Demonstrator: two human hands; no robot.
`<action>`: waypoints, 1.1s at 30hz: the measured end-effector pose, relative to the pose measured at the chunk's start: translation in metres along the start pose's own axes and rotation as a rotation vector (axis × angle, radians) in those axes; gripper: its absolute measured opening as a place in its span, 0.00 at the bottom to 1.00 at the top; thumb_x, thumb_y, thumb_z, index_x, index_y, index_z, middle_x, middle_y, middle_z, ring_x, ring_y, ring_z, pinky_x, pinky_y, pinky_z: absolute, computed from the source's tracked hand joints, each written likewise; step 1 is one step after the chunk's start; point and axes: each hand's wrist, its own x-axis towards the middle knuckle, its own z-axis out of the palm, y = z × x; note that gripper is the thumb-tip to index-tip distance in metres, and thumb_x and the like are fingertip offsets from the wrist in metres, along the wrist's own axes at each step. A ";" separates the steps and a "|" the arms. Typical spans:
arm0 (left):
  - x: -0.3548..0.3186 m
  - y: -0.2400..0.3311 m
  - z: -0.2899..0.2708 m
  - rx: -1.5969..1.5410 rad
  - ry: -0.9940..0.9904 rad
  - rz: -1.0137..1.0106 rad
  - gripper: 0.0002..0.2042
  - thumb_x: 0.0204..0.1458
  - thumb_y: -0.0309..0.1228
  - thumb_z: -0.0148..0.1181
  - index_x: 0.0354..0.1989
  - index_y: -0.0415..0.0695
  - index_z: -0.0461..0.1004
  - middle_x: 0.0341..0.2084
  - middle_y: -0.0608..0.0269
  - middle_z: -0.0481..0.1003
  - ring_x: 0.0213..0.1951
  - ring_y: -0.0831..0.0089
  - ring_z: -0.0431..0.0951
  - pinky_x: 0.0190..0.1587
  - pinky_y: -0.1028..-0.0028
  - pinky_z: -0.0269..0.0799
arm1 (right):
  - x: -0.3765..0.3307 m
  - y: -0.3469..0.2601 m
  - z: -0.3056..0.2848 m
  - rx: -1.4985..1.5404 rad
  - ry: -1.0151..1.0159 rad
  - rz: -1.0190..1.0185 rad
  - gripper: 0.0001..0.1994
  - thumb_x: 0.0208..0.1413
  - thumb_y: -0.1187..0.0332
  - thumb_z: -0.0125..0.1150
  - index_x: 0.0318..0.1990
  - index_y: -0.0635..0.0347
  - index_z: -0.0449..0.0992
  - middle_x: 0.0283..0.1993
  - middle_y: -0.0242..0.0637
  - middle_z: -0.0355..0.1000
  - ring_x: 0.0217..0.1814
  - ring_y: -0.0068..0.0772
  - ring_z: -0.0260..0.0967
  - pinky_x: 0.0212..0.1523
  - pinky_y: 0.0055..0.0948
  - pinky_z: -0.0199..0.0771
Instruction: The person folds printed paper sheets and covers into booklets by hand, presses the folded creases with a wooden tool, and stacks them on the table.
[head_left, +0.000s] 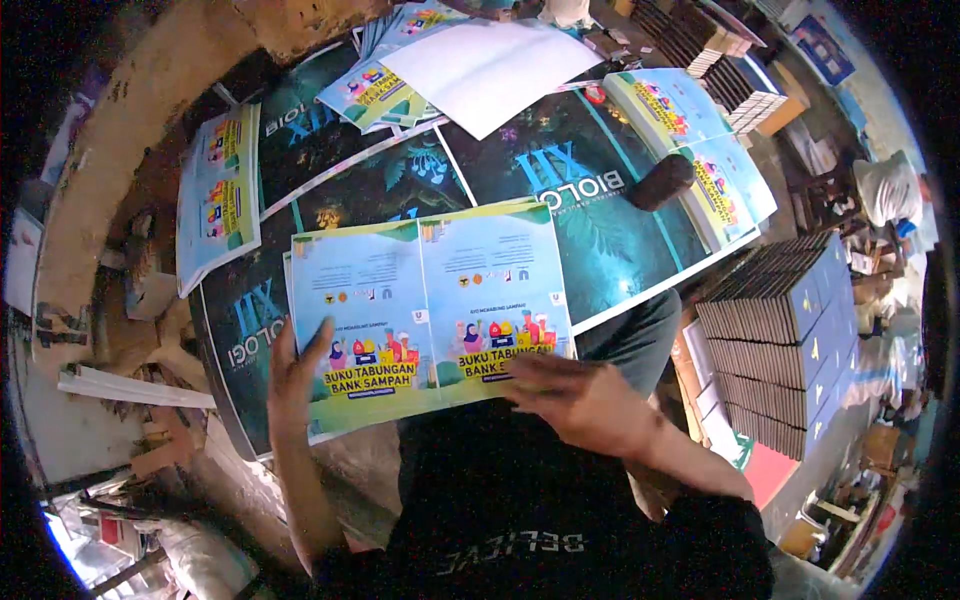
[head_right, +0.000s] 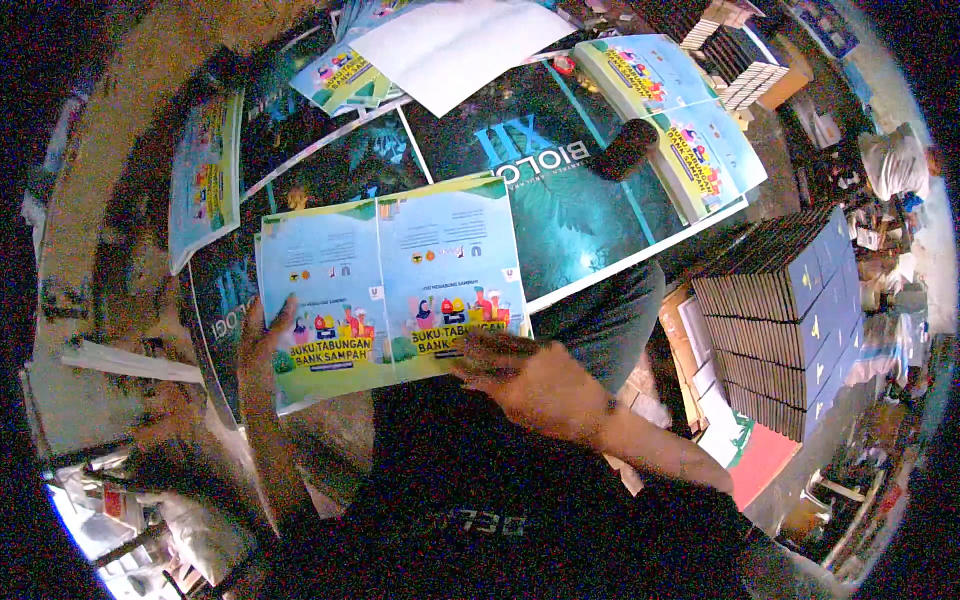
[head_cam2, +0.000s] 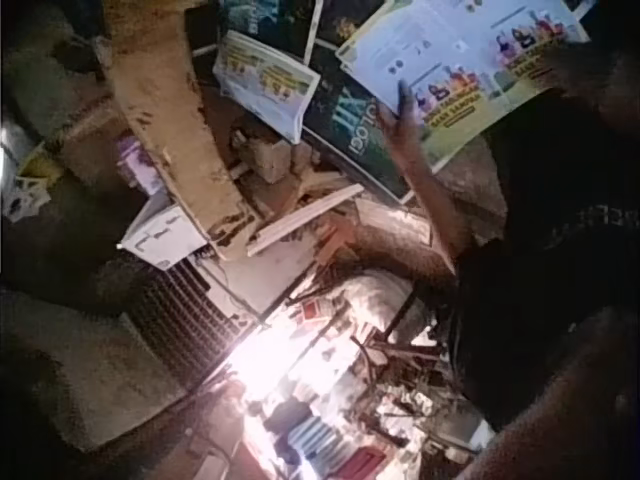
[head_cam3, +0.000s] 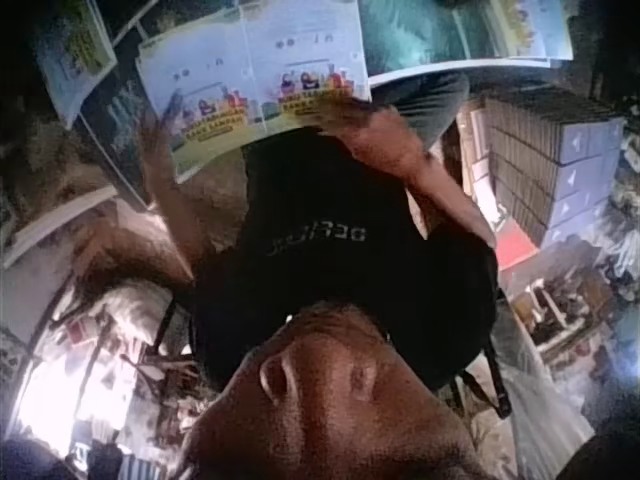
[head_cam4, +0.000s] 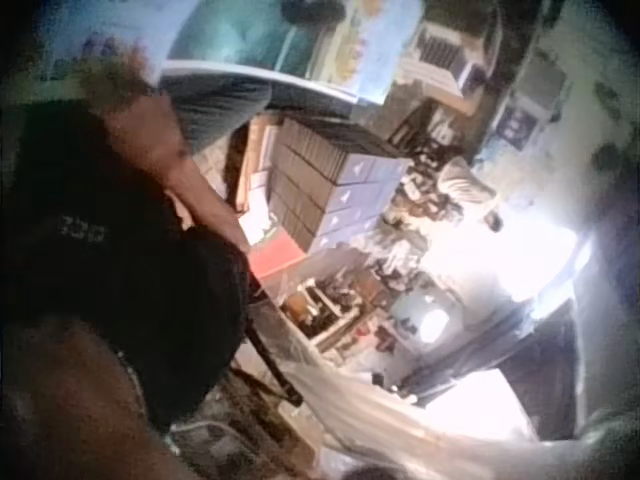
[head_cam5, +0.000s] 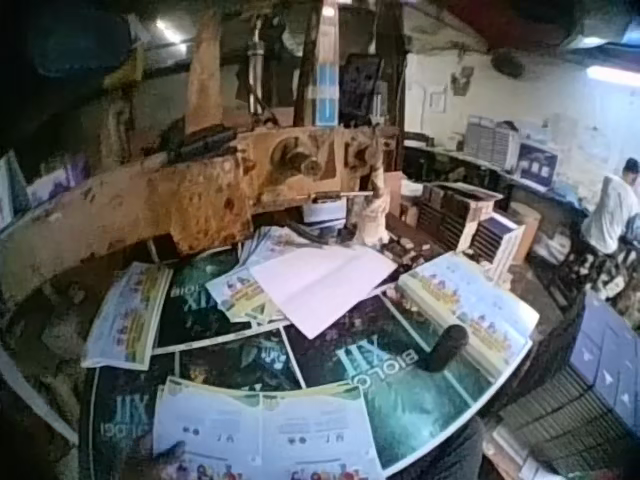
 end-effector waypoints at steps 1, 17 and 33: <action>-0.009 0.010 0.000 0.069 -0.035 0.146 0.19 0.59 0.31 0.59 0.56 0.36 0.70 0.42 0.61 0.78 0.39 0.77 0.74 0.46 0.76 0.70 | 0.007 -0.003 -0.012 0.145 0.207 0.097 0.27 0.51 0.72 0.66 0.60 0.62 0.69 0.62 0.49 0.67 0.61 0.44 0.69 0.60 0.38 0.73; -0.020 0.048 -0.008 -0.309 -0.265 0.480 0.16 0.53 0.31 0.66 0.45 0.37 0.70 0.41 0.51 0.78 0.44 0.65 0.79 0.44 0.71 0.75 | 0.011 0.049 -0.053 0.388 0.722 0.221 0.11 0.57 0.79 0.59 0.47 0.74 0.75 0.51 0.48 0.75 0.54 0.32 0.73 0.52 0.28 0.74; -0.048 0.031 0.018 -0.302 0.250 0.475 0.13 0.50 0.30 0.69 0.39 0.35 0.73 0.32 0.64 0.74 0.38 0.76 0.73 0.44 0.75 0.68 | 0.027 0.009 -0.041 0.141 0.897 0.450 0.06 0.51 0.76 0.68 0.36 0.66 0.82 0.30 0.42 0.80 0.31 0.26 0.79 0.35 0.24 0.75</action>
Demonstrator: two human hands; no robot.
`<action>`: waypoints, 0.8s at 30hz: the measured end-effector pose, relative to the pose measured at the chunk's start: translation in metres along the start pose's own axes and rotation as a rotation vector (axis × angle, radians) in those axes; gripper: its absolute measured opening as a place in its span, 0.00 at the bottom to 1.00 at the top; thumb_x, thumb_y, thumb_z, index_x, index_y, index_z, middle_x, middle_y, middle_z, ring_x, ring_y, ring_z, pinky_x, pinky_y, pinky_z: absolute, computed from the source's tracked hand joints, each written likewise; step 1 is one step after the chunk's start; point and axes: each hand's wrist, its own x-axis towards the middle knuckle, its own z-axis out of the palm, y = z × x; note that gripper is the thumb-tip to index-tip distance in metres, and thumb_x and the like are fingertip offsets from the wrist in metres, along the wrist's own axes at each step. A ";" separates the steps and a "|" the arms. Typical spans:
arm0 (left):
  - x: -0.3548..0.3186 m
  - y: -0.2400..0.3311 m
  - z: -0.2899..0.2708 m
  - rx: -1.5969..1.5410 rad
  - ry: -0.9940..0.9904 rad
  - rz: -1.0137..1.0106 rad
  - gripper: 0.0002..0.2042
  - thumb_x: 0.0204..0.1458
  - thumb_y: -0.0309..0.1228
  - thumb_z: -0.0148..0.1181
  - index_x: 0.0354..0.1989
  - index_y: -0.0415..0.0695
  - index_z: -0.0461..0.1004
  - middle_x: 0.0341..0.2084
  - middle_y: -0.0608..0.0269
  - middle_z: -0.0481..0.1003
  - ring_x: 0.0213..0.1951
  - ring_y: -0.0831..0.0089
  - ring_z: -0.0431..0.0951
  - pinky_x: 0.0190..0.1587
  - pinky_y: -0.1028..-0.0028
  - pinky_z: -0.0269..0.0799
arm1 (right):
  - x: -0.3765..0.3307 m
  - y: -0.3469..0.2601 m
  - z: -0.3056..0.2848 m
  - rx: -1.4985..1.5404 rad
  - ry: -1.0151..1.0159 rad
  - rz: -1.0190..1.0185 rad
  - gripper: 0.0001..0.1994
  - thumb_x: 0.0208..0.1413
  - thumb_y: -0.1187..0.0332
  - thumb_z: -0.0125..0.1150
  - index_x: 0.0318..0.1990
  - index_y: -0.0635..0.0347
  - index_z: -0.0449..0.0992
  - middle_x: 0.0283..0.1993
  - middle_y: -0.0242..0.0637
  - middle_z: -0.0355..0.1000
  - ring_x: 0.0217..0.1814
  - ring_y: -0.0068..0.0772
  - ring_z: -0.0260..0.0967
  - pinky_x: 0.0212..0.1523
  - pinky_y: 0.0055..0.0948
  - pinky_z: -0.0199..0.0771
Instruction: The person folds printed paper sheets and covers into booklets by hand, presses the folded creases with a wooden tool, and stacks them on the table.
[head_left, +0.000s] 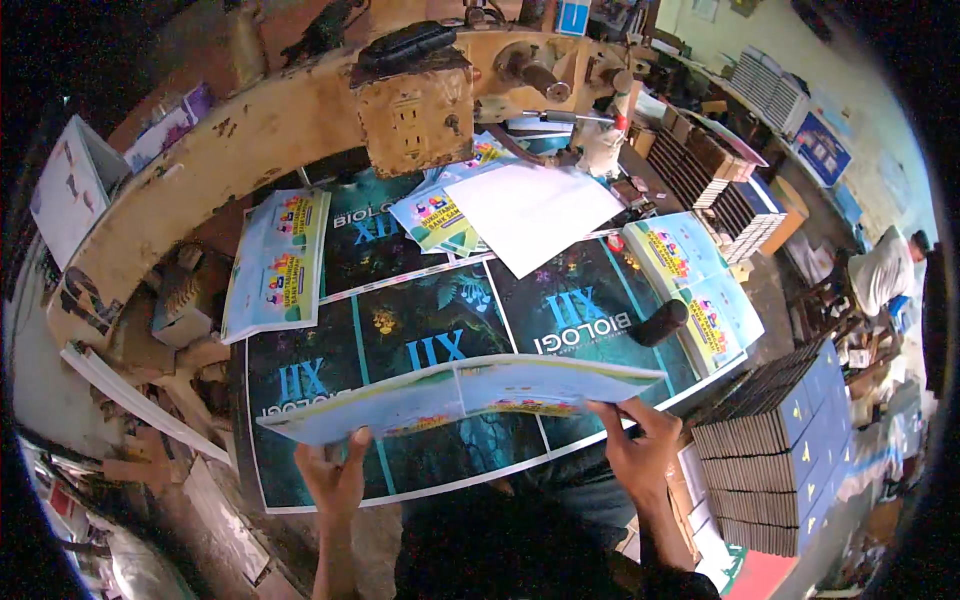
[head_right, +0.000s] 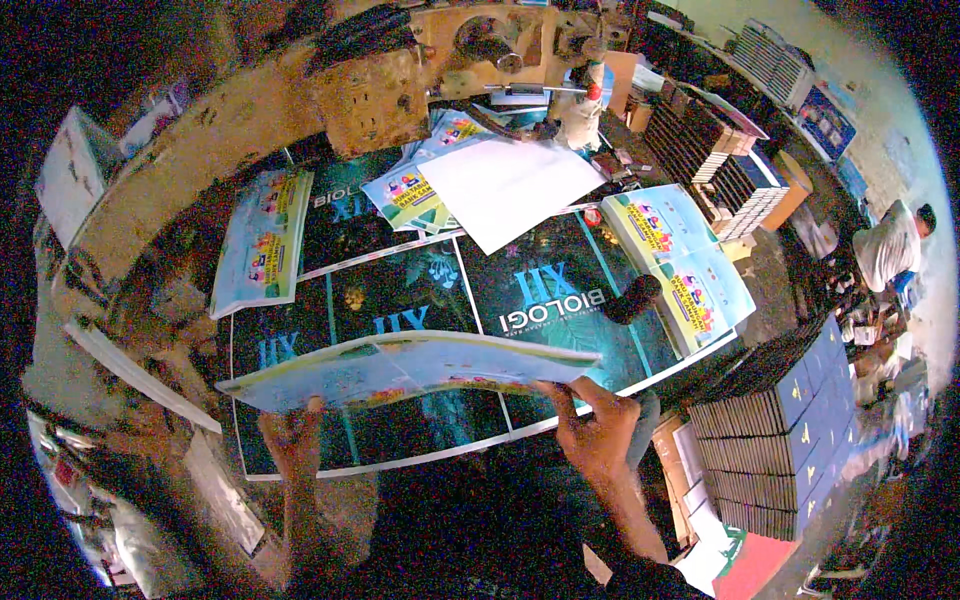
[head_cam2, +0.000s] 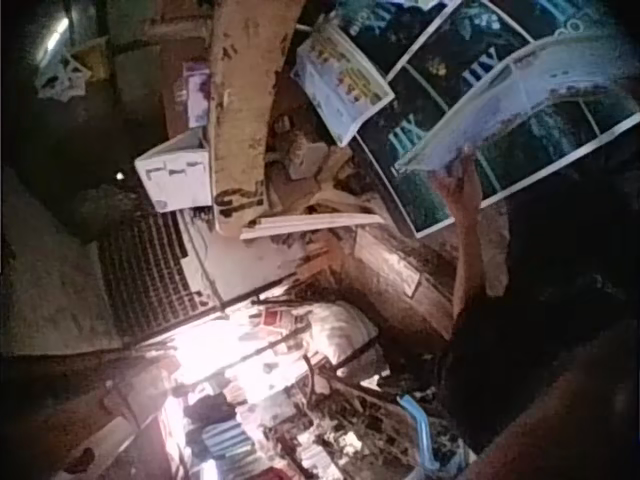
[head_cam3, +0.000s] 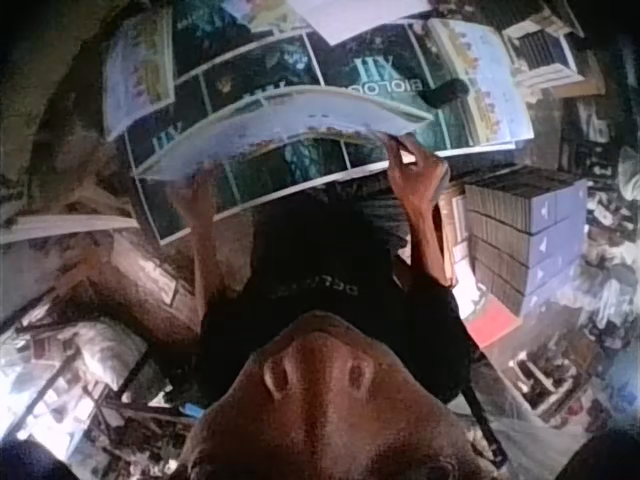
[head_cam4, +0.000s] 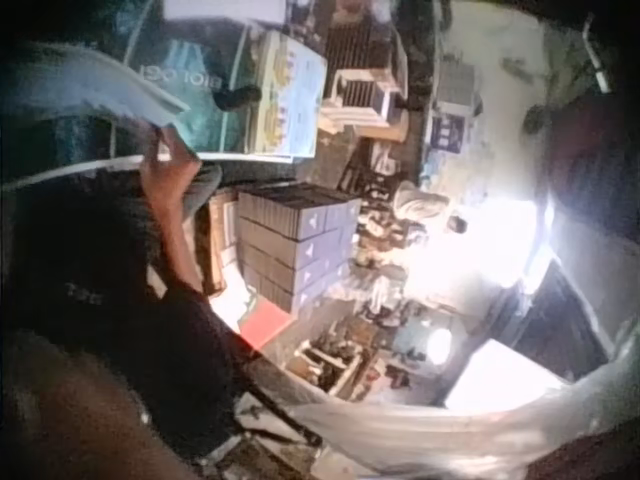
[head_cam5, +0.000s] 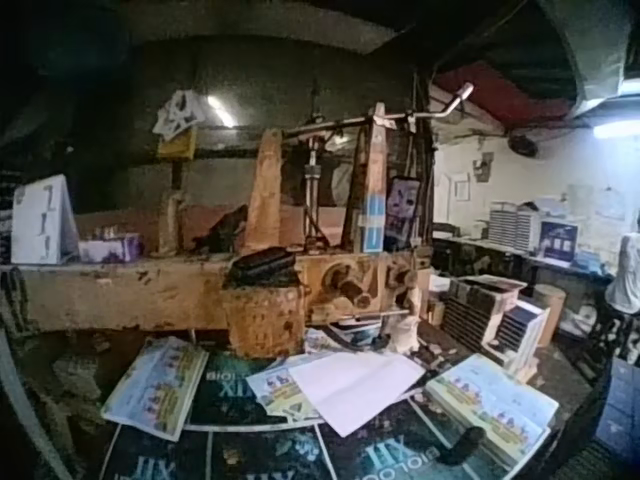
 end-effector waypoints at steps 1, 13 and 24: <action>0.000 0.008 -0.001 0.056 -0.081 -0.026 0.13 0.51 0.29 0.68 0.39 0.36 0.73 0.33 0.65 0.73 0.38 0.76 0.73 0.44 0.76 0.68 | 0.000 0.000 -0.002 -0.004 0.002 0.007 0.06 0.51 0.76 0.68 0.36 0.66 0.82 0.30 0.42 0.80 0.31 0.26 0.79 0.35 0.24 0.75; -0.001 0.022 -0.007 0.152 -0.201 -0.115 0.20 0.50 0.24 0.66 0.50 0.36 0.67 0.40 0.59 0.76 0.38 0.73 0.75 0.43 0.73 0.73 | 0.023 0.005 -0.022 0.281 -0.451 0.307 0.08 0.54 0.72 0.68 0.36 0.69 0.81 0.29 0.37 0.79 0.33 0.19 0.75 0.34 0.21 0.74; -0.026 -0.002 -0.045 1.003 -0.579 0.344 0.35 0.43 0.43 0.71 0.57 0.37 0.67 0.54 0.49 0.70 0.55 0.55 0.69 0.56 0.56 0.63 | 0.029 0.073 0.004 0.256 -0.807 0.553 0.15 0.53 0.63 0.70 0.39 0.68 0.82 0.27 0.34 0.77 0.26 0.18 0.71 0.25 0.21 0.74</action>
